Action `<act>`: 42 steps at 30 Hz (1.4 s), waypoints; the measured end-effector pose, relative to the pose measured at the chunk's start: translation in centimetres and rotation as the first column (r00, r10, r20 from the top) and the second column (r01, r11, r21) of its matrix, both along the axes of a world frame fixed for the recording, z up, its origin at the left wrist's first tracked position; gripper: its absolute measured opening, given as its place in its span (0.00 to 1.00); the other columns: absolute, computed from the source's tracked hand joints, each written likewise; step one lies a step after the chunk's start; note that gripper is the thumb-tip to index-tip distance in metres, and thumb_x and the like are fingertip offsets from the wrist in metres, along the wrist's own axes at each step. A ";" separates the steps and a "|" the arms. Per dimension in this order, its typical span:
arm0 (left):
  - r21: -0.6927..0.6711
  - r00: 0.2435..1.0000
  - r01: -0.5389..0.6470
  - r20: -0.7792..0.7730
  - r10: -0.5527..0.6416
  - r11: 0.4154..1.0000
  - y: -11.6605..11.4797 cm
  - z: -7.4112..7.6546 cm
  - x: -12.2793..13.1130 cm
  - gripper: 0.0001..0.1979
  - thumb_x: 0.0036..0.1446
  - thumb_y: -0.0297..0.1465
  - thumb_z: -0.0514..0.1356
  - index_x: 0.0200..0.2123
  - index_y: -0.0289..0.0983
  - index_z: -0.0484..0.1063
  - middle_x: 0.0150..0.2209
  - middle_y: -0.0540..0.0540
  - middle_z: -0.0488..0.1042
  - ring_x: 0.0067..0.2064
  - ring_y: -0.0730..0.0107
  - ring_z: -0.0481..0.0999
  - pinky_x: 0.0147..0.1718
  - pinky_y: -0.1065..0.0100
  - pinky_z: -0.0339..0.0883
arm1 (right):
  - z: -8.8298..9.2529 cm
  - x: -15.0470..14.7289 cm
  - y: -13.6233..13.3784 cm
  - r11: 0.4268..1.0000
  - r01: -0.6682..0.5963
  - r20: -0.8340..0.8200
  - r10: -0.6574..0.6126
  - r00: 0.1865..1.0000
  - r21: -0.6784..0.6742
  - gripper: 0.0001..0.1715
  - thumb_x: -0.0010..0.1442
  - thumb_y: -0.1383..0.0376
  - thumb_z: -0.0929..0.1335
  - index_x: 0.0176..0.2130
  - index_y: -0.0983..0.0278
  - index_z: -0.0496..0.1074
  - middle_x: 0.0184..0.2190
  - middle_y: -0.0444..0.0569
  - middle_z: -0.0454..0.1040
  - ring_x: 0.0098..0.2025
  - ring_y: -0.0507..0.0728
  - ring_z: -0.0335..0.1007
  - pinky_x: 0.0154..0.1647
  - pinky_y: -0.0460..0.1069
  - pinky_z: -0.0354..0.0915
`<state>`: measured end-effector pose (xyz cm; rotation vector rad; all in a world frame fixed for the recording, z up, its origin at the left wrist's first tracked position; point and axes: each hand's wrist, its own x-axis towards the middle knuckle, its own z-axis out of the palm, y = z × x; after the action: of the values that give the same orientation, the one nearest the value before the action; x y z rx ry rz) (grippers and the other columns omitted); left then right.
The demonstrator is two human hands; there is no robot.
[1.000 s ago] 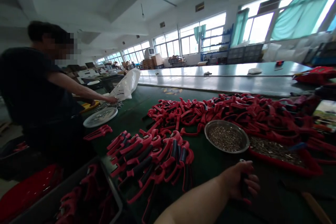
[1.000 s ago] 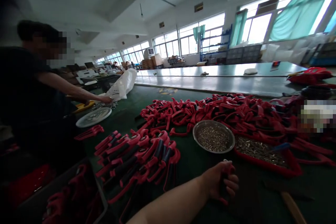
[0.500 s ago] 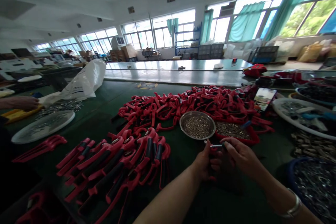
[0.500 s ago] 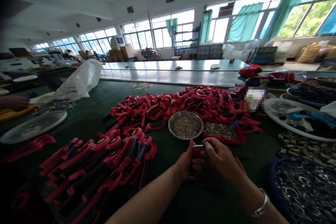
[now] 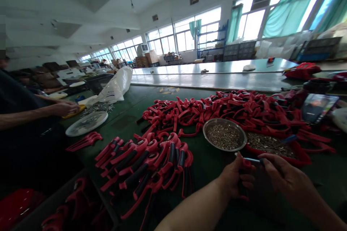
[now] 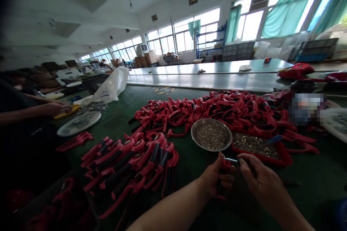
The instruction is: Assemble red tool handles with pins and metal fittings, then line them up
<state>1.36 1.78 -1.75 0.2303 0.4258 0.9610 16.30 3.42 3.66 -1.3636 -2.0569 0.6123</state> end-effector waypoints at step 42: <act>0.190 0.991 -0.136 0.020 0.134 0.972 -1.3 -0.7 1.0 0.28 0.39 0.57 0.57 0.22 0.35 0.61 0.17 0.54 0.60 0.18 0.81 0.55 0.20 0.76 0.52 | -0.2 -1.7 -6.4 0.670 -0.345 0.433 0.040 0.901 0.657 0.16 0.57 0.73 0.59 0.44 0.70 0.67 0.31 0.55 0.74 0.33 0.58 0.70 0.32 0.50 0.68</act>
<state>2.41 0.53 -2.40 0.3751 0.3455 1.1379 14.56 -2.97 3.45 -0.8102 -2.3841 -0.4421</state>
